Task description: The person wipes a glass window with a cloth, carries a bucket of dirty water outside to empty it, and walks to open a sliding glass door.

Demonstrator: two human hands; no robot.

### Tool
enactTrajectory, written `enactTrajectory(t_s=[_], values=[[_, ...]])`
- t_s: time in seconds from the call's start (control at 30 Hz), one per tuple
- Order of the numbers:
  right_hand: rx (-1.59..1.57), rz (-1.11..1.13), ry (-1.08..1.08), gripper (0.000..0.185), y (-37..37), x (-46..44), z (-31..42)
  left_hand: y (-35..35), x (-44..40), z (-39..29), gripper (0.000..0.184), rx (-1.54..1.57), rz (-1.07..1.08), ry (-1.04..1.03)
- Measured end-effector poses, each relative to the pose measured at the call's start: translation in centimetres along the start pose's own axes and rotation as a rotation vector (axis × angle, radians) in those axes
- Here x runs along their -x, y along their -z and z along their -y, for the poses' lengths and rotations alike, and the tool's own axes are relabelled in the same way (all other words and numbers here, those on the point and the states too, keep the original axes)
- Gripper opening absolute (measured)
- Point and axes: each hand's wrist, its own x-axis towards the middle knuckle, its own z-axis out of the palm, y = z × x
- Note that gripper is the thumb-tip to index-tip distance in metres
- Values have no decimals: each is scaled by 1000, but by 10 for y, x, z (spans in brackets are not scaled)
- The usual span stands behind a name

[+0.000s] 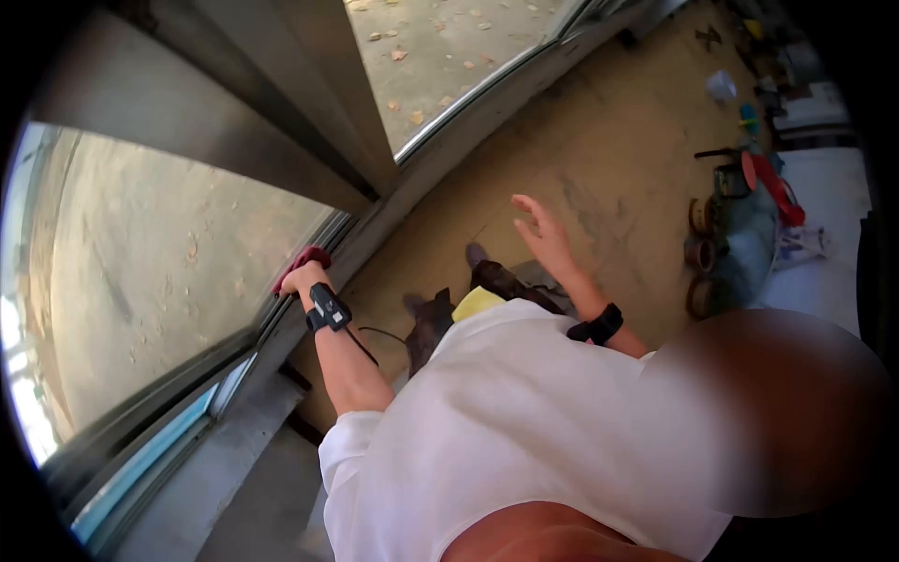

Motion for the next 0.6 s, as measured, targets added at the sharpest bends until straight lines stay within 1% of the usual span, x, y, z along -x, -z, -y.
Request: enactTrajectory(t_s=[0.03, 0.07, 0.1, 0.13, 0.17, 0.2, 0.33, 0.37, 0.4, 0.43, 0.47, 0.5, 0.53, 0.6], values=[[37, -30, 12, 37, 6, 4, -6, 1, 11, 16, 61, -74, -17, 1], [40, -41, -20, 36, 14, 9, -9, -4, -20, 25, 59, -142, 180, 274], [-8, -88, -26, 35, 17, 13, -17, -5, -43, 33, 59, -197, 347, 377], [-13, -101, -52, 35, 24, 15, -17, -6, -56, 43, 59, -369, 548, 410], [-5, -120, -44, 35, 28, 18, -27, -9, -52, 51, 59, -406, 575, 450], [5, -170, -52, 35, 37, 19, -33, -12, -44, 60, 56, -456, 561, 411], [-38, -166, -122, 33, 64, 21, -55, -20, -35, 50, 47, -622, 496, 223], [-36, -144, -133, 32, 77, 14, -69, -11, -30, 47, 45, -652, 587, 205], [-38, -175, -137, 32, 94, 5, -85, -1, -25, 44, 43, -679, 677, 184], [-24, -181, -137, 33, 105, 1, -102, 21, 26, 42, 40, -701, 653, 156], [-17, -185, -135, 33, 117, 5, -116, 22, -22, 31, 38, -833, 887, 86], [-31, -206, -145, 33, 129, 5, -125, 52, 32, 28, 34, -813, 1009, 0], [-32, -213, -137, 33, 145, 2, -135, 69, 43, 29, 34, -855, 1063, -54], [-41, -236, -137, 33, 174, -6, -154, 93, 41, 31, 34, -1030, 1046, -78]])
